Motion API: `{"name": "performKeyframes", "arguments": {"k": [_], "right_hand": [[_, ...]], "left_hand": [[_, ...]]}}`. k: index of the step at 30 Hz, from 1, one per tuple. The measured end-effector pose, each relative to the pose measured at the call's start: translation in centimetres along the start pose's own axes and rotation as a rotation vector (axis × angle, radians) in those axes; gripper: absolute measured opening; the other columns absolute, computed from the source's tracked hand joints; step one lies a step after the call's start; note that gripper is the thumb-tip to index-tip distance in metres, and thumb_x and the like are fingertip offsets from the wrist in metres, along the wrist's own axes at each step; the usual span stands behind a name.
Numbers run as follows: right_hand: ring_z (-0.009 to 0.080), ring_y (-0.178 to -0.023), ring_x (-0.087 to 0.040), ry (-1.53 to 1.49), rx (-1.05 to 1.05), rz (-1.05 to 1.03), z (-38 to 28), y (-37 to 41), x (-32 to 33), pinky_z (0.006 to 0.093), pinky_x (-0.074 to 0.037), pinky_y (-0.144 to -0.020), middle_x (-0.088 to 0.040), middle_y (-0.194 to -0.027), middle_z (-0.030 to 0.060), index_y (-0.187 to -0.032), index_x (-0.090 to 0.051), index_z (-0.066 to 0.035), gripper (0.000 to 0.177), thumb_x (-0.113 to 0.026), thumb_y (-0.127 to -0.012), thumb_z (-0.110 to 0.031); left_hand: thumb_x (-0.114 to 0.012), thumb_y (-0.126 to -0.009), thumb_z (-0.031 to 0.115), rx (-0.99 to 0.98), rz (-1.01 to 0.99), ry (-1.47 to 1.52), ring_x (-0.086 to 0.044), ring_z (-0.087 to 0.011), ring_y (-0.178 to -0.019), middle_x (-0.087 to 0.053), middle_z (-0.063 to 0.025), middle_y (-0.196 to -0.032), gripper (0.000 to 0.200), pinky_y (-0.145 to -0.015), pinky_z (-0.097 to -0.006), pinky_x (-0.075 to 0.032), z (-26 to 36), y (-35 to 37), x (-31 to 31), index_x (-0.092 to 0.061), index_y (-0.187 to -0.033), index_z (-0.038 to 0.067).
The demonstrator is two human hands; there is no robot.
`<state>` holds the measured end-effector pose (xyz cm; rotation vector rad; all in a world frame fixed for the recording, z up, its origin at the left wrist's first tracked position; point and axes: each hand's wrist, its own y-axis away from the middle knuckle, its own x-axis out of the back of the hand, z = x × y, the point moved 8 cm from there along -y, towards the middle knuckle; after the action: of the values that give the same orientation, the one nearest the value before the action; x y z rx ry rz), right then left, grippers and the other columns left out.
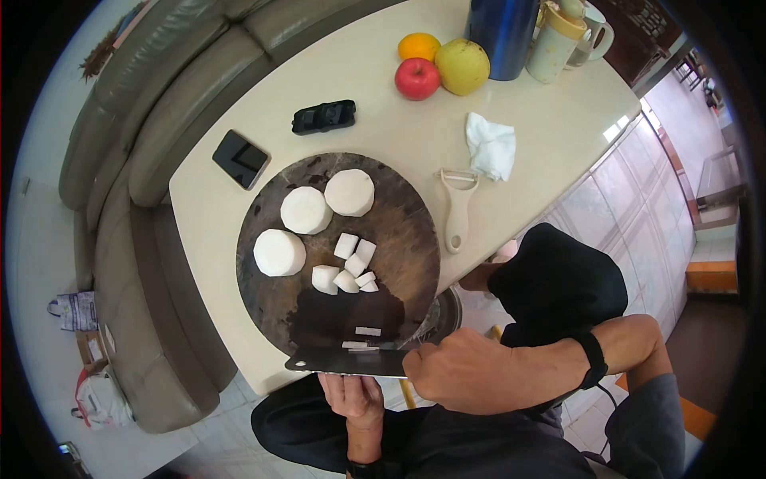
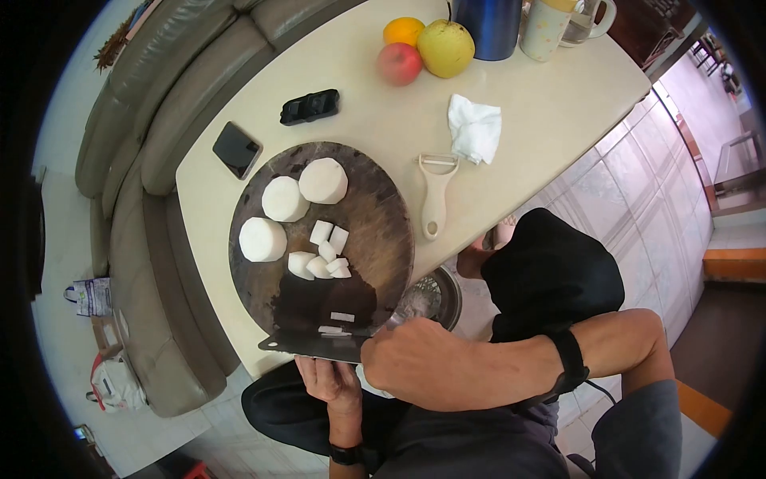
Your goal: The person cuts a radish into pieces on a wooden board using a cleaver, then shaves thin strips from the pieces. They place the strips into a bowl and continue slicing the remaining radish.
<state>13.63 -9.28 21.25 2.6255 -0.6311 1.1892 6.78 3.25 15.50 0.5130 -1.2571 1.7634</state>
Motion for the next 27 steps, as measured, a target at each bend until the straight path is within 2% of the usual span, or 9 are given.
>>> {"name": "performKeyframes", "arguments": {"k": [2, 4, 8, 11, 16, 21, 23, 27], "right_hand": [[0.031, -0.054, -0.064, 0.035, 0.003, 0.027, 0.0, 0.2, 0.1, 0.0368, -0.05, -0.044, -0.059, -0.064, 0.0188, -0.078, -0.053, 0.009, 0.018, -0.062, -0.068, -0.002], [0.03, -0.054, -0.064, 0.071, 0.001, 0.043, -0.3, 0.1, 0.2, 0.0362, -0.05, -0.043, -0.059, -0.064, 0.0181, -0.078, -0.053, 0.009, 0.018, -0.062, -0.068, -0.003], [0.0289, -0.057, -0.064, 0.034, 0.023, 0.01, -0.3, -0.6, -0.4, 0.035, -0.049, -0.045, -0.059, -0.064, 0.0173, -0.076, -0.054, 0.008, 0.016, -0.062, -0.068, -0.004], [0.0289, -0.061, -0.064, -0.096, 0.061, -0.025, -0.3, -1.6, -0.9, 0.0356, -0.049, -0.048, -0.059, -0.066, 0.0185, -0.074, -0.055, 0.007, 0.015, -0.062, -0.068, -0.004], [0.0301, -0.063, -0.064, -0.033, 0.027, -0.027, -0.4, -2.3, -1.5, 0.0368, -0.05, -0.051, -0.059, -0.069, 0.0196, -0.073, -0.055, 0.008, 0.015, -0.063, -0.067, -0.004], [0.0322, -0.066, -0.066, -0.021, -0.011, -0.01, 0.2, -1.7, -1.3, 0.038, -0.051, -0.052, -0.061, -0.069, 0.0193, -0.079, -0.055, 0.009, 0.018, -0.062, -0.068, -0.004], [0.0343, -0.065, -0.067, 0.002, -0.06, -0.119, 1.2, -1.1, -1.4, 0.0397, -0.052, -0.053, -0.062, -0.069, 0.0201, -0.082, -0.054, 0.009, 0.019, -0.061, -0.069, -0.003], [0.0322, -0.065, -0.067, 0.035, -0.07, -0.02, 1.5, -0.5, -0.3, 0.0379, -0.052, -0.052, -0.062, -0.07, 0.0194, -0.074, -0.06, 0.006, 0.014, -0.066, -0.064, -0.001]], "left_hand": [[-0.062, -0.074, -0.01, 0.006, 0.004, -0.01, -0.058, -0.0438, -0.093, -0.062, -0.0196, -0.102, 0.028, -0.086, -0.0492, -0.046, 0.0, -0.1, 0.0, -0.063, -0.101, -0.002], [-0.059, -0.07, -0.01, -0.013, 0.002, -0.033, -0.059, -0.0468, -0.09, -0.061, -0.0229, -0.097, 0.024, -0.084, -0.0537, -0.048, 0.1, -0.1, -0.1, -0.064, -0.093, -0.008], [-0.059, -0.07, -0.01, 0.008, -0.018, -0.022, -0.06, -0.0466, -0.09, -0.061, -0.0228, -0.098, 0.024, -0.084, -0.0529, -0.048, 0.2, -0.4, 0.0, -0.063, -0.094, -0.008], [-0.059, -0.07, -0.01, -0.008, 0.014, 0.013, -0.06, -0.0455, -0.087, -0.062, -0.0226, -0.096, 0.023, -0.083, -0.0516, -0.049, 0.1, -0.2, 0.0, -0.064, -0.093, -0.008], [-0.061, -0.069, -0.012, -0.017, 0.039, 0.012, -0.06, -0.0427, -0.079, -0.062, -0.0211, -0.088, 0.019, -0.076, -0.0481, -0.051, 0.0, 0.1, 0.1, -0.062, -0.087, -0.007], [-0.063, -0.067, -0.014, 0.015, 0.041, -0.006, -0.061, -0.0393, -0.081, -0.061, -0.0193, -0.089, 0.02, -0.074, -0.0447, -0.051, 0.0, 0.2, 0.2, -0.062, -0.085, -0.006], [-0.064, -0.066, -0.016, 0.005, 0.066, -0.027, -0.061, -0.0363, -0.083, -0.062, -0.0182, -0.093, 0.022, -0.074, -0.0425, -0.051, 0.4, -0.1, 0.1, -0.062, -0.085, -0.005], [-0.066, -0.071, -0.014, 0.044, 0.045, -0.001, -0.061, -0.0353, -0.087, -0.061, -0.0173, -0.094, 0.023, -0.076, -0.0405, -0.052, 0.6, -0.6, 0.2, -0.062, -0.09, -0.003]]}}
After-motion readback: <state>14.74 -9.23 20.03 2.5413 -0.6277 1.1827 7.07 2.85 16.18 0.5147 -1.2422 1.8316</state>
